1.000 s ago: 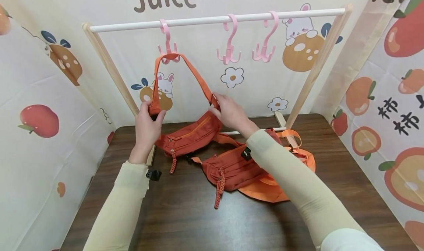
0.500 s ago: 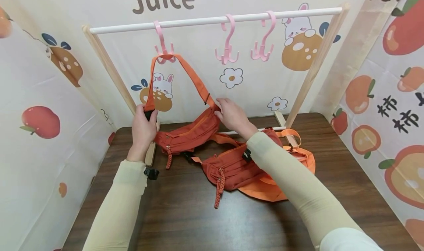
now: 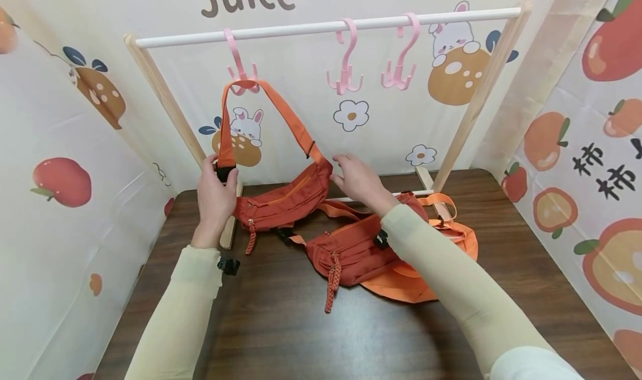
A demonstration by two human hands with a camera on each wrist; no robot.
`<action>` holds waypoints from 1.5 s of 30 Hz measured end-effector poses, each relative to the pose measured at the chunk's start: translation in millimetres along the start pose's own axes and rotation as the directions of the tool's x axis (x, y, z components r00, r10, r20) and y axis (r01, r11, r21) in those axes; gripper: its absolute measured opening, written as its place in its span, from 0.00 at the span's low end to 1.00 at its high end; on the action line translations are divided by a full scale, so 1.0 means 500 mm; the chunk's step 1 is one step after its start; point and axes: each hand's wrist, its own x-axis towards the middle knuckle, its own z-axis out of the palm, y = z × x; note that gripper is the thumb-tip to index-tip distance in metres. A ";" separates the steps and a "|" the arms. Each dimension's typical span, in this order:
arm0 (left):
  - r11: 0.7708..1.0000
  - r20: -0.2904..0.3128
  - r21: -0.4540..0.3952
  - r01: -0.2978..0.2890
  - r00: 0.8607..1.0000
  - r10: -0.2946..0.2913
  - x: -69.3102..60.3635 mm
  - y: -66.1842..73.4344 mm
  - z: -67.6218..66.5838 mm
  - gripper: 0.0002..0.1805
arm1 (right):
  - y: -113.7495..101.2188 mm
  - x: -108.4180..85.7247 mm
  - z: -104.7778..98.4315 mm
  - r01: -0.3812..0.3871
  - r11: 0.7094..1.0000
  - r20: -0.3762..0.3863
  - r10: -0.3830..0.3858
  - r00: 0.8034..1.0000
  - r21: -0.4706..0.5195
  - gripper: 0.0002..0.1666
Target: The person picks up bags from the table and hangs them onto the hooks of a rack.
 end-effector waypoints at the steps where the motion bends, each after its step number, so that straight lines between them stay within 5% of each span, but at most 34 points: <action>1: 1.000 0.000 -0.008 -0.001 1.000 0.001 -0.002 0.002 -0.001 0.33 | 0.002 -0.004 -0.001 -0.002 1.000 0.007 0.002 1.000 0.006 0.33; 11: 0.998 -0.054 -0.043 -0.048 0.997 0.046 -0.032 0.022 -0.012 0.36 | 0.023 -0.043 -0.006 -0.023 1.000 0.045 0.022 0.999 0.014 0.35; 16: 0.994 -0.103 0.009 -0.106 0.989 0.107 -0.045 0.030 -0.012 0.37 | 0.028 -0.056 -0.006 -0.041 0.999 0.082 0.041 0.996 0.004 0.36; 19: 0.986 -0.142 0.045 -0.163 0.976 0.168 -0.053 0.035 -0.009 0.37 | 0.026 -0.062 -0.006 -0.051 0.999 0.101 0.051 0.994 0.000 0.36; 26: 0.940 -0.197 0.071 -0.333 0.919 0.341 -0.077 0.060 0.003 0.33 | 0.022 -0.069 -0.005 -0.046 0.998 0.122 0.050 0.991 -0.032 0.37; 35: 0.918 -0.082 0.038 -0.395 0.914 0.396 -0.107 0.091 0.033 0.35 | 0.026 -0.070 0.006 -0.028 0.999 0.165 0.034 0.986 -0.034 0.40; 45: 0.907 0.118 0.035 -0.420 0.903 0.414 -0.141 0.101 0.075 0.30 | 0.033 -0.075 0.033 -0.029 0.998 0.213 0.040 0.976 -0.055 0.40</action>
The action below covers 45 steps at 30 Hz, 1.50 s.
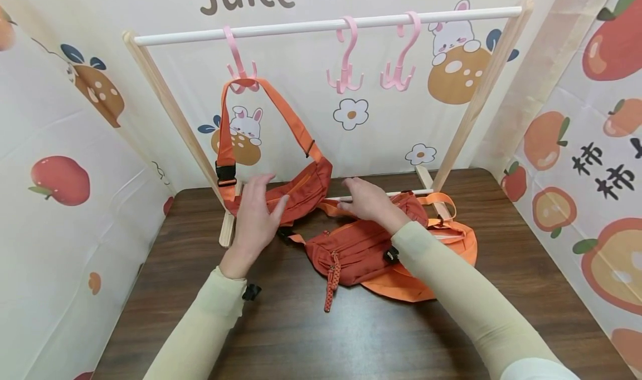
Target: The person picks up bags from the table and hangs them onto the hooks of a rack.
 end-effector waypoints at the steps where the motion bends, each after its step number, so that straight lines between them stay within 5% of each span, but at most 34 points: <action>1: 1.000 0.016 0.001 -0.002 1.000 0.002 -0.003 0.002 0.006 0.29 | 0.000 0.001 0.003 0.001 1.000 0.006 -0.001 1.000 -0.005 0.40; 6: 1.000 0.126 -0.023 0.005 0.992 -0.002 -0.019 0.013 0.035 0.24 | 0.001 0.005 0.020 0.005 1.000 0.032 -0.005 0.999 -0.026 0.40; 9: 0.999 0.218 -0.038 0.031 0.976 -0.022 -0.028 0.022 0.050 0.20 | 0.001 0.007 0.029 0.002 0.999 0.045 0.000 0.999 -0.033 0.39; 20: 0.991 0.495 -0.009 0.135 0.861 -0.113 -0.048 0.024 0.103 0.15 | 0.013 0.022 0.056 0.024 1.000 0.059 -0.023 0.998 -0.013 0.19; 26: 0.987 0.545 0.007 0.161 0.827 -0.139 -0.051 0.012 0.119 0.16 | 0.018 0.025 0.063 0.027 0.999 0.067 -0.026 0.997 -0.021 0.15; 34: 0.984 0.566 0.009 0.180 0.810 -0.153 -0.052 0.006 0.128 0.16 | 0.021 0.026 0.066 0.011 0.999 0.083 -0.008 0.997 -0.038 0.10; 45: 0.986 0.532 -0.012 0.167 0.836 -0.135 -0.049 0.008 0.134 0.19 | 0.013 0.014 0.055 0.096 0.995 0.139 -0.094 0.986 -0.005 0.10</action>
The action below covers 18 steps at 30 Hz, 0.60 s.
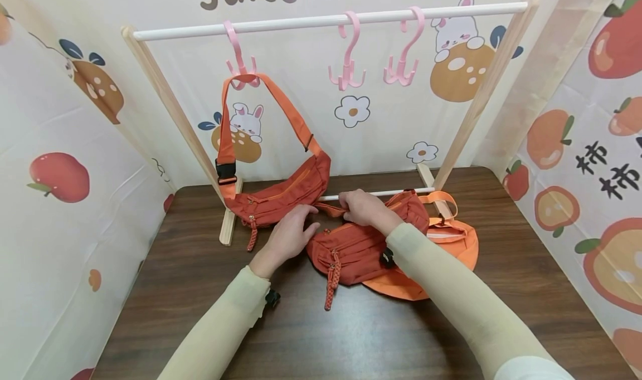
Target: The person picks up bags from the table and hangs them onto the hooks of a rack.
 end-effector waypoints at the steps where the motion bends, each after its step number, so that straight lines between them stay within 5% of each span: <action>1: 1.000 -0.001 -0.004 -0.002 1.000 0.002 0.001 0.000 0.001 0.20 | -0.001 -0.002 -0.001 0.012 1.000 0.001 -0.012 1.000 0.000 0.10; 18: 0.998 -0.062 0.018 -0.060 0.996 0.061 0.006 -0.007 0.010 0.32 | -0.015 -0.047 -0.022 0.109 0.987 -0.125 -0.125 0.984 -0.121 0.20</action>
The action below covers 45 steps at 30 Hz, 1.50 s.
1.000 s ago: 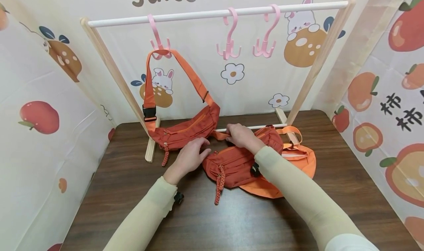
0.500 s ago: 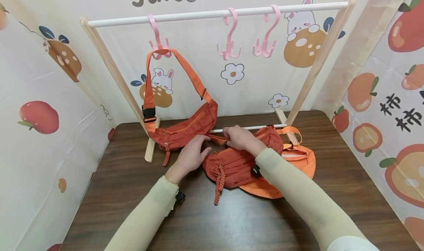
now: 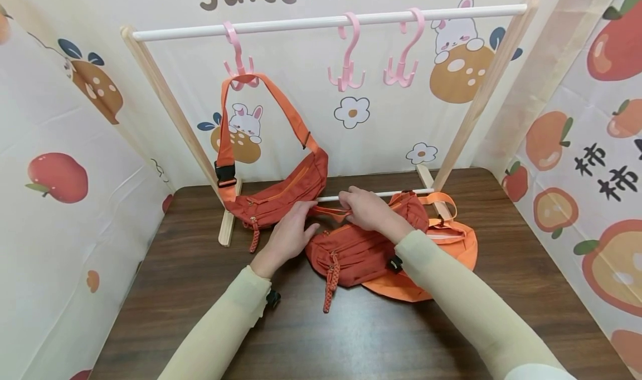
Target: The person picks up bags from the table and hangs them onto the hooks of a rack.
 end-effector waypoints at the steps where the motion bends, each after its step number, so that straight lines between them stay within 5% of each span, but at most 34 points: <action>1: 1.000 0.000 0.006 -0.004 1.000 0.004 0.001 0.001 0.000 0.33 | 0.000 -0.003 -0.002 0.006 1.000 -0.018 -0.006 1.000 -0.001 0.21; 15: 0.999 -0.051 0.047 0.010 0.999 -0.007 0.012 0.005 0.007 0.23 | -0.011 -0.039 -0.057 0.066 0.998 -0.173 -0.063 0.983 0.012 0.24; 34: 0.992 -0.098 0.118 -0.036 0.994 0.048 0.015 0.016 -0.001 0.08 | -0.022 -0.064 -0.112 0.100 0.995 -0.272 -0.090 0.958 0.022 0.26; 45: 0.996 -0.144 0.071 -0.056 0.987 0.066 0.020 0.033 -0.022 0.07 | -0.026 -0.068 -0.148 0.127 0.991 -0.322 -0.107 0.941 0.043 0.22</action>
